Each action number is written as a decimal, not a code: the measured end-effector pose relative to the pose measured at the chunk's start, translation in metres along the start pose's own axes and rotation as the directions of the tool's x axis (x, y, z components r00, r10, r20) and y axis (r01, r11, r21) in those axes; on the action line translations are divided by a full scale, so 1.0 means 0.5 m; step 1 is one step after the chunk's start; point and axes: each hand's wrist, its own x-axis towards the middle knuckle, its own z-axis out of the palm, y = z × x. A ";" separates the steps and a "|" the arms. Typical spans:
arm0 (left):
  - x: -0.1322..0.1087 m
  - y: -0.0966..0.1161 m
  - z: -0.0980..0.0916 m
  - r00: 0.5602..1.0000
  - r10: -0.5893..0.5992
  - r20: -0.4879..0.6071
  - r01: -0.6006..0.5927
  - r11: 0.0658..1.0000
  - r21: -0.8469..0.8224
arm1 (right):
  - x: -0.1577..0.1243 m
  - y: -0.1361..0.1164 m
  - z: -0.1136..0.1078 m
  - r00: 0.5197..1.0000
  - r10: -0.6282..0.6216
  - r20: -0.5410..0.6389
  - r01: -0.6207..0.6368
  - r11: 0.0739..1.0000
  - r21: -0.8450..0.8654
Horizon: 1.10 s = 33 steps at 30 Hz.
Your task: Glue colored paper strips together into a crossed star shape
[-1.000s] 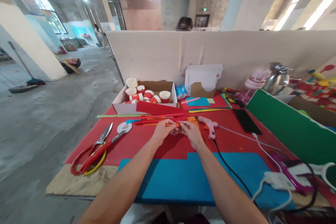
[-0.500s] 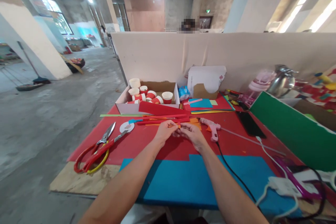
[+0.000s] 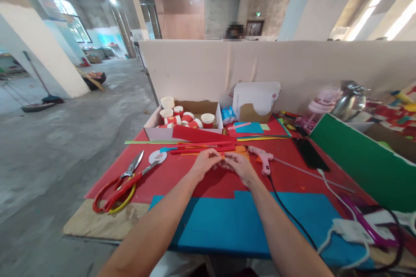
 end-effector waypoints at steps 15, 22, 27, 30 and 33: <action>0.001 -0.003 -0.001 0.999 0.010 -0.044 -0.011 0.999 -0.038 | -0.002 0.002 -0.006 0.999 0.046 -0.001 -0.046 0.999 -0.016; 0.000 -0.002 -0.002 0.998 0.041 -0.048 -0.039 0.998 0.043 | 0.000 0.004 -0.012 0.997 0.073 0.022 -0.074 0.997 0.016; 0.002 -0.005 -0.004 0.995 0.097 -0.024 -0.094 0.990 0.101 | -0.002 0.001 -0.012 0.996 0.091 0.016 -0.091 0.996 0.021; 0.003 -0.006 -0.007 0.991 0.132 -0.013 -0.128 0.977 0.169 | -0.004 -0.003 -0.011 0.994 0.109 0.013 -0.109 0.994 0.014; 0.003 -0.003 -0.009 0.976 0.218 0.017 -0.214 0.939 0.270 | -0.007 -0.009 -0.012 0.992 0.125 0.010 -0.125 0.992 0.013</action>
